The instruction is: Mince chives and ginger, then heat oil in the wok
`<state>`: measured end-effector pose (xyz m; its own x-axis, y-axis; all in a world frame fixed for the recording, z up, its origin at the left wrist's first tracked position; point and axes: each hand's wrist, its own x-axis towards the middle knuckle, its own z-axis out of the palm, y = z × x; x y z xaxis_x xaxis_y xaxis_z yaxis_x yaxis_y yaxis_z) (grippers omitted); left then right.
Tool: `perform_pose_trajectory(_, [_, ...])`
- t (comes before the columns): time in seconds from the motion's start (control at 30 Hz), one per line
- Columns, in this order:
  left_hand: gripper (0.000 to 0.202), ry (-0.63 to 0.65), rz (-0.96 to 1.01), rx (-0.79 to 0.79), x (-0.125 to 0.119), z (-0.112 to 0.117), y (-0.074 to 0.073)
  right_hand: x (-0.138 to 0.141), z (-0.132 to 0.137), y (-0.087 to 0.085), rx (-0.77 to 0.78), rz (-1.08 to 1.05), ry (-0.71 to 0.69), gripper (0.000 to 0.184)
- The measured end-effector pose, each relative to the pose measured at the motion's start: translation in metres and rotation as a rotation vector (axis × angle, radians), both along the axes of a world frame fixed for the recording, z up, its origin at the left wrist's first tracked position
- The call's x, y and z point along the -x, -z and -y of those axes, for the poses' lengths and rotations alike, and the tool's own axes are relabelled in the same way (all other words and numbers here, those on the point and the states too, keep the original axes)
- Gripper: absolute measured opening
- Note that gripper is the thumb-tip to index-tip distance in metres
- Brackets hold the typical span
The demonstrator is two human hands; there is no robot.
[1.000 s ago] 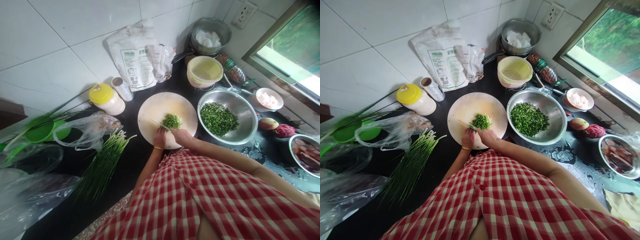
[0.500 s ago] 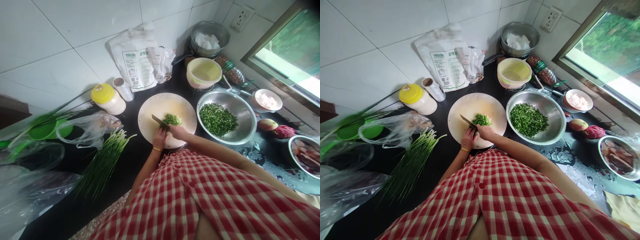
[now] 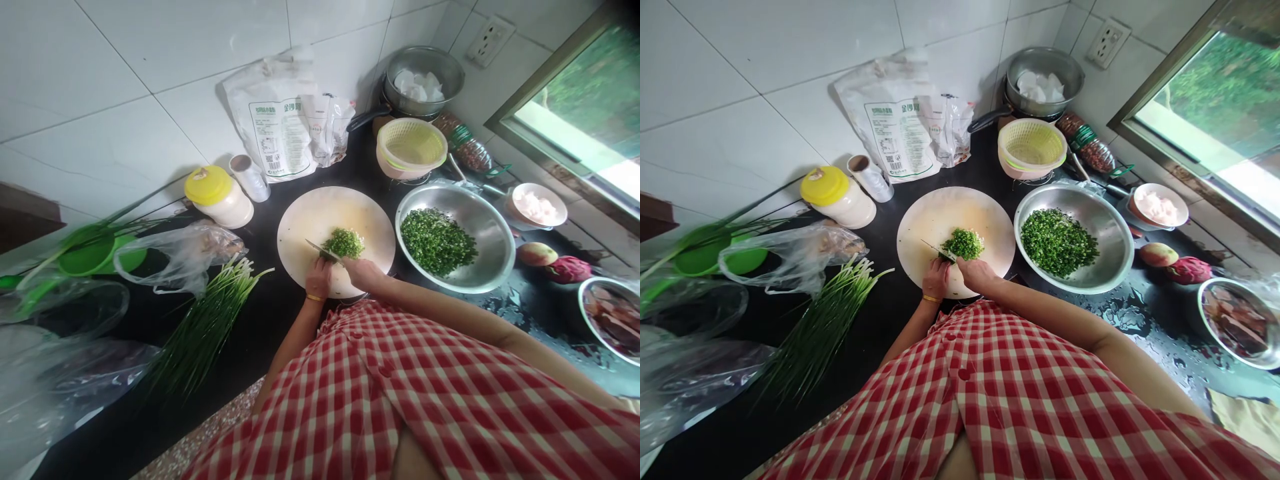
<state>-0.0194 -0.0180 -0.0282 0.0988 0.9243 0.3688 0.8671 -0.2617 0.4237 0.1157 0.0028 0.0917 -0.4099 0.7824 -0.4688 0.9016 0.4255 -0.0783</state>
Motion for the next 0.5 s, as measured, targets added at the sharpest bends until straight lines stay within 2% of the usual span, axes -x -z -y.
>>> perform_pose_trajectory(0.3, [0.021,-0.013,0.019,-0.004,0.001,-0.002,0.009,0.021,-0.011,0.015,0.008,-0.016,-0.047,0.038])
perform_pose_trajectory(0.5, [0.019,-0.060,0.062,-0.076,0.000,-0.003,0.005,0.004,-0.009,0.002,-0.016,-0.005,-0.063,0.034])
